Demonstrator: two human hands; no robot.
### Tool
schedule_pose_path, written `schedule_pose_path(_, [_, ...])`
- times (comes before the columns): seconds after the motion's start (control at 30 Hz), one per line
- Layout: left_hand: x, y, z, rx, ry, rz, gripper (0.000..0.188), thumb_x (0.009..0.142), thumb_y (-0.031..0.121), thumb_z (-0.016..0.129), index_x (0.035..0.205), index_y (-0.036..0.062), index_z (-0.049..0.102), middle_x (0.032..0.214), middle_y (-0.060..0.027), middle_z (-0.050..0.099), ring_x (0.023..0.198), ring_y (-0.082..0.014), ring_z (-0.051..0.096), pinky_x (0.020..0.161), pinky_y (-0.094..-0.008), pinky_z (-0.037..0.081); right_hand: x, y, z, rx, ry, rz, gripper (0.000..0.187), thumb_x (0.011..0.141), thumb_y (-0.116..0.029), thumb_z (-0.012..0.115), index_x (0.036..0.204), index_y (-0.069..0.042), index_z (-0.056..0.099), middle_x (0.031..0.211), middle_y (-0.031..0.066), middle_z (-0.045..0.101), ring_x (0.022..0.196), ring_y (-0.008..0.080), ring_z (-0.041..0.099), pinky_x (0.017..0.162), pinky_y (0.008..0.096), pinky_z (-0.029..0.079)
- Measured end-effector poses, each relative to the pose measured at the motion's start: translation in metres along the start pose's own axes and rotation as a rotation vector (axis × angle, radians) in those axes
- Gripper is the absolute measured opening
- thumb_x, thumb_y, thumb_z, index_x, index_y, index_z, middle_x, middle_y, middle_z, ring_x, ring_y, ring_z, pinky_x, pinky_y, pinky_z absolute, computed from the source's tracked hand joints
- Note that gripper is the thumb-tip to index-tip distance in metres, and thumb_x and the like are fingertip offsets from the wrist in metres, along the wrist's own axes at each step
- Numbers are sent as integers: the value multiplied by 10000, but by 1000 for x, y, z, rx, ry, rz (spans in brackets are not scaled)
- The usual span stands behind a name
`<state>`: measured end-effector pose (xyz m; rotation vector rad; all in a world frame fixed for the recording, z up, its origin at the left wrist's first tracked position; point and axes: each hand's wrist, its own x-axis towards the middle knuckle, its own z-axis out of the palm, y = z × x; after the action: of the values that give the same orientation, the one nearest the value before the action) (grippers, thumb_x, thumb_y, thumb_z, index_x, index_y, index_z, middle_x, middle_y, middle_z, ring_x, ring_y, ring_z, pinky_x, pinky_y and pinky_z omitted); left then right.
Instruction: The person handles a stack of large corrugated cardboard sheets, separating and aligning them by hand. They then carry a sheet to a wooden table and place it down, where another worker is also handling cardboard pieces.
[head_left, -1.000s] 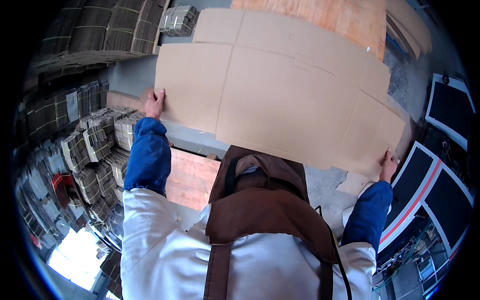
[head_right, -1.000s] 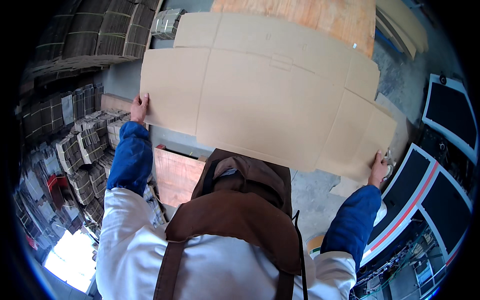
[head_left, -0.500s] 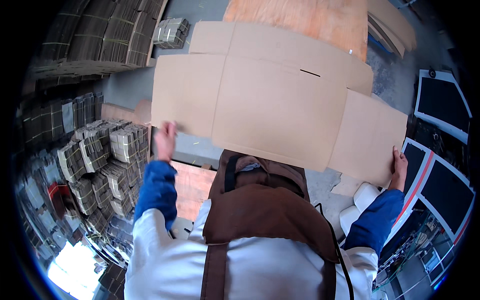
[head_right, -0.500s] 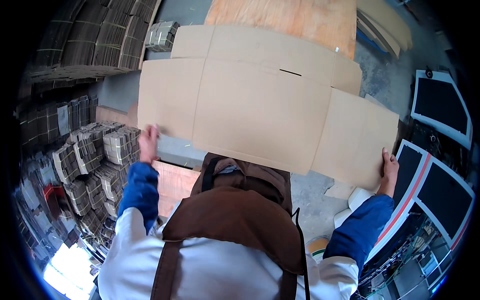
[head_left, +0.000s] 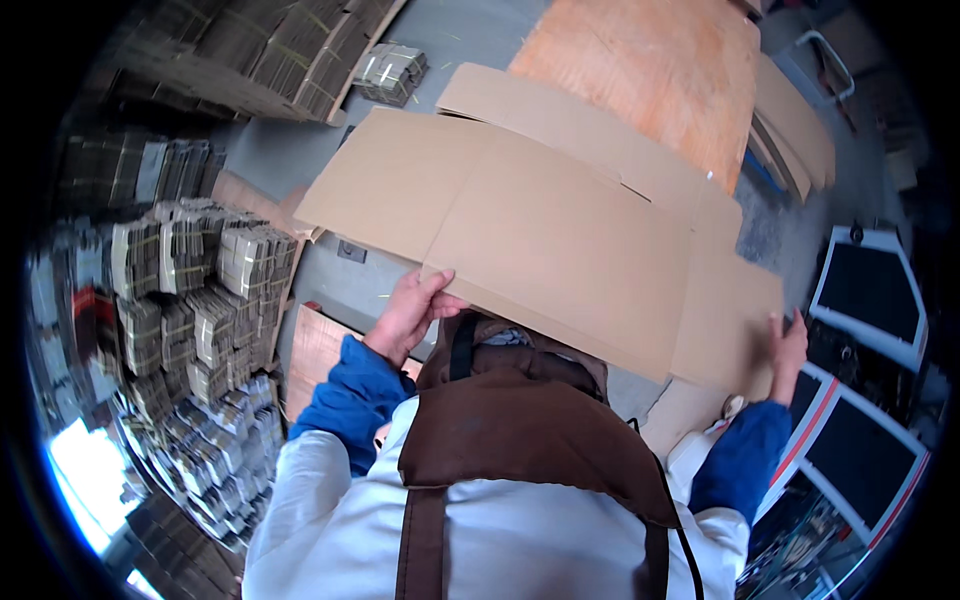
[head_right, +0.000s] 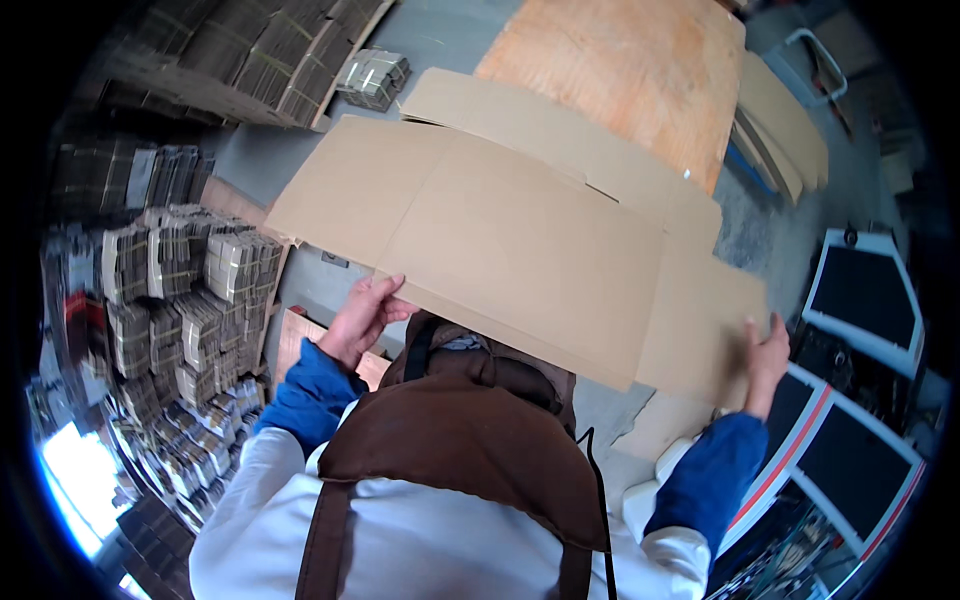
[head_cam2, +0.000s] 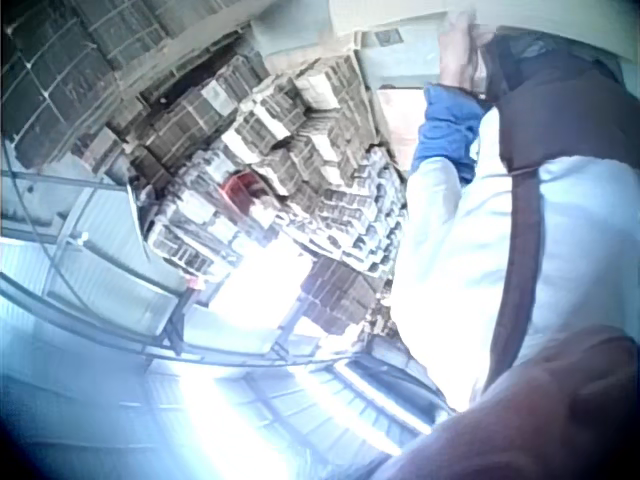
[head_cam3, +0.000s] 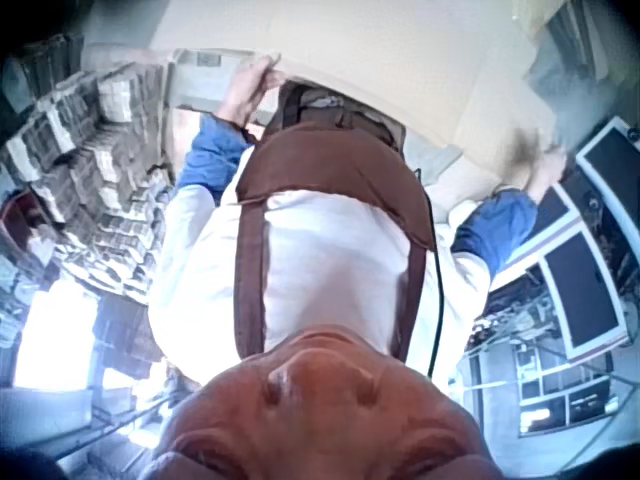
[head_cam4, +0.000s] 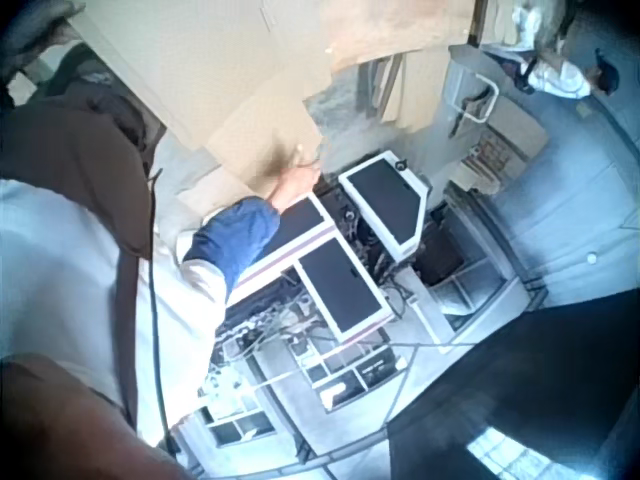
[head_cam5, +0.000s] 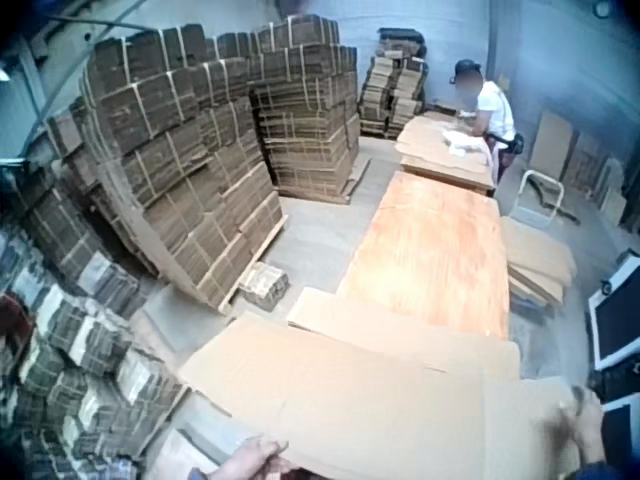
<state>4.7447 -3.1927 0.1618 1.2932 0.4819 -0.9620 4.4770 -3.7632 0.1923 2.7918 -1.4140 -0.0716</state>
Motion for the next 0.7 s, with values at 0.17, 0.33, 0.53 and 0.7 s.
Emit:
schedule_pose_path(0.17, [-31, 76, 34, -19, -139, 79, 326, 990, 194, 562, 1211, -45, 553, 969, -156, 712, 757, -228, 739, 607, -251, 601, -129, -218, -107, 290, -448, -927, 741, 744, -173, 783, 1421, -86, 493, 1426, 166, 510, 1315, 366, 472, 1099, 451, 386])
schedule_pose_path(0.33, [-56, 154, 76, 90, -346, 266, 535, 1030, 490, 428, 1177, -9, 549, 905, -174, 719, 785, -239, 738, 657, -279, 610, -81, -216, -128, 340, -88, -952, 467, 823, -80, 706, 1281, -96, 615, 1069, 174, 678, 963, 337, 666, 854, 402, 522])
schedule_pose_path(0.53, [-59, 180, 87, -14, -347, 486, 561, 1045, 533, 347, 1135, 30, 577, 917, -143, 719, 791, -198, 725, 683, -263, 590, -12, -227, -231, 390, -160, -809, 199, 928, -117, 626, 1093, -8, 653, 780, 220, 610, 665, 333, 575, 666, 363, 486])
schedule_pose_path(0.7, [-44, 165, 73, -85, -343, 462, 476, 1055, 477, 384, 1107, 46, 578, 898, -113, 715, 765, -169, 713, 662, -254, 578, 24, -216, -254, 414, -250, -791, 221, 974, -159, 594, 1067, 37, 633, 736, 158, 605, 655, 170, 516, 669, 330, 477])
